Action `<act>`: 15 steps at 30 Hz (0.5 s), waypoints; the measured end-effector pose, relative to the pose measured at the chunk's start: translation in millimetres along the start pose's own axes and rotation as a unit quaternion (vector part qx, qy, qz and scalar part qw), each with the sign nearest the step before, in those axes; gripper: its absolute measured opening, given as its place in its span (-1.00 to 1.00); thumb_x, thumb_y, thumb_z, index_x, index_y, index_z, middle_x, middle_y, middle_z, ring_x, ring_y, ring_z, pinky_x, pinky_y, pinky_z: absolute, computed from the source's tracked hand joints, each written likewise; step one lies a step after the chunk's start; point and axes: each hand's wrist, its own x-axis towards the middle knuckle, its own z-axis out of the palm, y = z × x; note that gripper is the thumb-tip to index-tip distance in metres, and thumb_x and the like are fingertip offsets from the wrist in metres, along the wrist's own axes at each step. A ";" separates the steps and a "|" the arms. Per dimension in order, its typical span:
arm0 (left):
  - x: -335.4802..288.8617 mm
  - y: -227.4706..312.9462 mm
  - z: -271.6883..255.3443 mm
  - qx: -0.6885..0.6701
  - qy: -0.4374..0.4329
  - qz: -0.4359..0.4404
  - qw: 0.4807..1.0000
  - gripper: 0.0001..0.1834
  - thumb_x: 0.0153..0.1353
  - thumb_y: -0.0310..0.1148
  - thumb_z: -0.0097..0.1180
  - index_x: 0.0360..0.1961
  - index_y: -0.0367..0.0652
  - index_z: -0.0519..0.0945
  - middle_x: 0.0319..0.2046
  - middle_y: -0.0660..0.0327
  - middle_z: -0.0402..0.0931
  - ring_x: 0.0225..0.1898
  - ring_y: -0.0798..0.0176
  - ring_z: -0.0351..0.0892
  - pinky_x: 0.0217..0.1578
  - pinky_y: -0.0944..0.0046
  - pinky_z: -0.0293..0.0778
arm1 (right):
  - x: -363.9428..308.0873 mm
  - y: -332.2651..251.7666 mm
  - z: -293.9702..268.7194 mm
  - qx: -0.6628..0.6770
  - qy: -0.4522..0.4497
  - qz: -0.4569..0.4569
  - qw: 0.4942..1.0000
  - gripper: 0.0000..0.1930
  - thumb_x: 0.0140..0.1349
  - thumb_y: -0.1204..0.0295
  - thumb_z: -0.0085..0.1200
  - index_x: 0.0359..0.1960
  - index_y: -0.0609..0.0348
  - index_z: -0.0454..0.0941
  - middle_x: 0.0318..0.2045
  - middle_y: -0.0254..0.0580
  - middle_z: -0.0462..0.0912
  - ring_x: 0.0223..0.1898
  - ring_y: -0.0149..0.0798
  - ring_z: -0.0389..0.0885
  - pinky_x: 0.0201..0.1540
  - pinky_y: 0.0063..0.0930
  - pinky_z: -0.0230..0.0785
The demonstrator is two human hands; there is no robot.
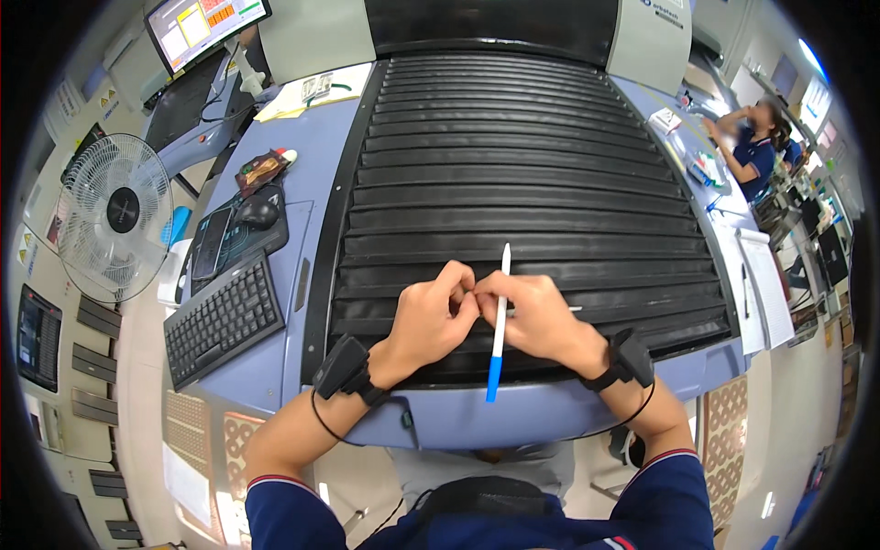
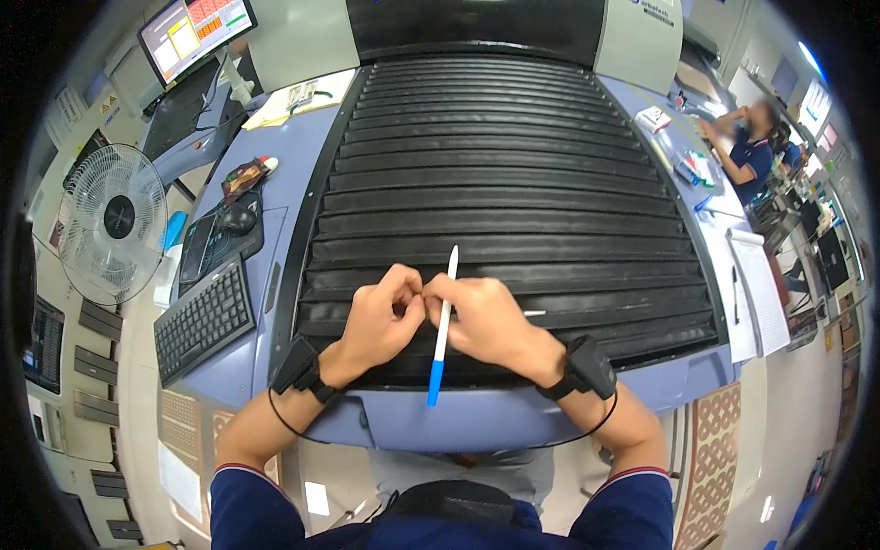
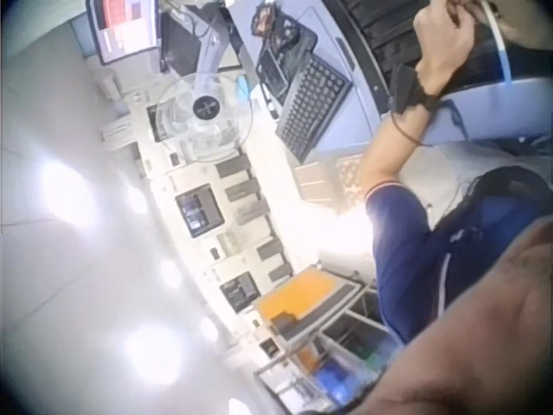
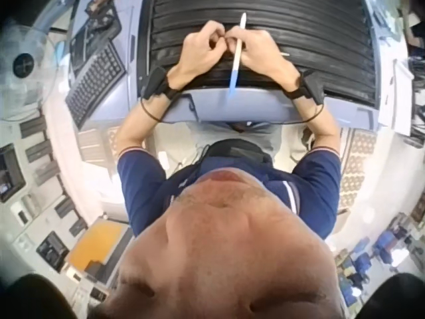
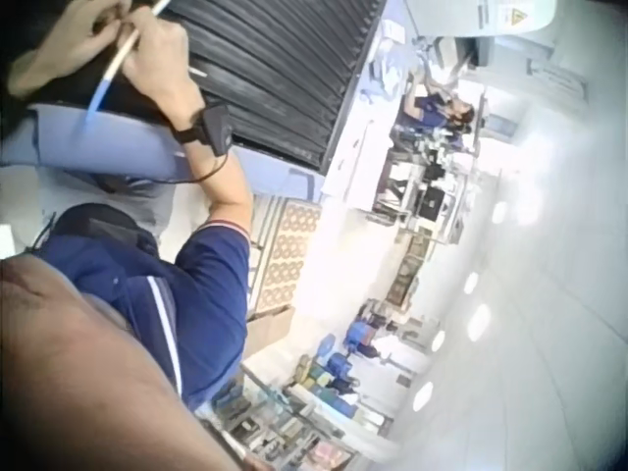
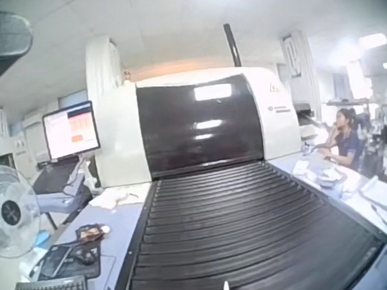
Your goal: Checking and sorting copper circuit board sheets on an industrial inspection machine.
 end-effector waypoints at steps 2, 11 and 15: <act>1.7 -1.5 0.3 0.002 0.008 0.009 1.000 -0.87 0.17 -0.64 0.09 -0.27 -0.29 0.44 -0.66 0.20 0.48 -0.65 0.48 0.43 -0.61 0.41 0.33 | 0.9 -0.1 0.6 0.017 0.002 0.005 1.000 -0.92 0.16 0.52 0.16 -0.35 0.21 0.52 -0.59 0.01 0.60 -0.53 0.08 0.62 -0.49 -0.18 0.44; 1.8 -1.3 -2.8 0.012 -0.008 -0.001 1.000 -0.84 0.16 -0.65 0.07 -0.23 -0.28 0.45 -0.64 0.20 0.53 -0.62 0.47 0.49 -0.58 0.43 0.36 | 1.4 2.2 3.0 0.002 -0.006 -0.010 1.000 -0.91 0.12 0.53 0.16 -0.36 0.21 0.49 -0.60 -0.03 0.60 -0.52 0.06 0.62 -0.50 -0.17 0.43; 1.5 3.3 -3.1 0.016 -0.018 -0.002 1.000 -0.85 0.17 -0.65 0.06 -0.24 -0.27 0.44 -0.64 0.22 0.53 -0.63 0.49 0.47 -0.60 0.45 0.31 | -1.3 1.0 3.4 -0.001 0.007 -0.018 1.000 -0.91 0.10 0.53 0.15 -0.40 0.17 0.47 -0.60 -0.06 0.61 -0.52 0.04 0.63 -0.50 -0.17 0.44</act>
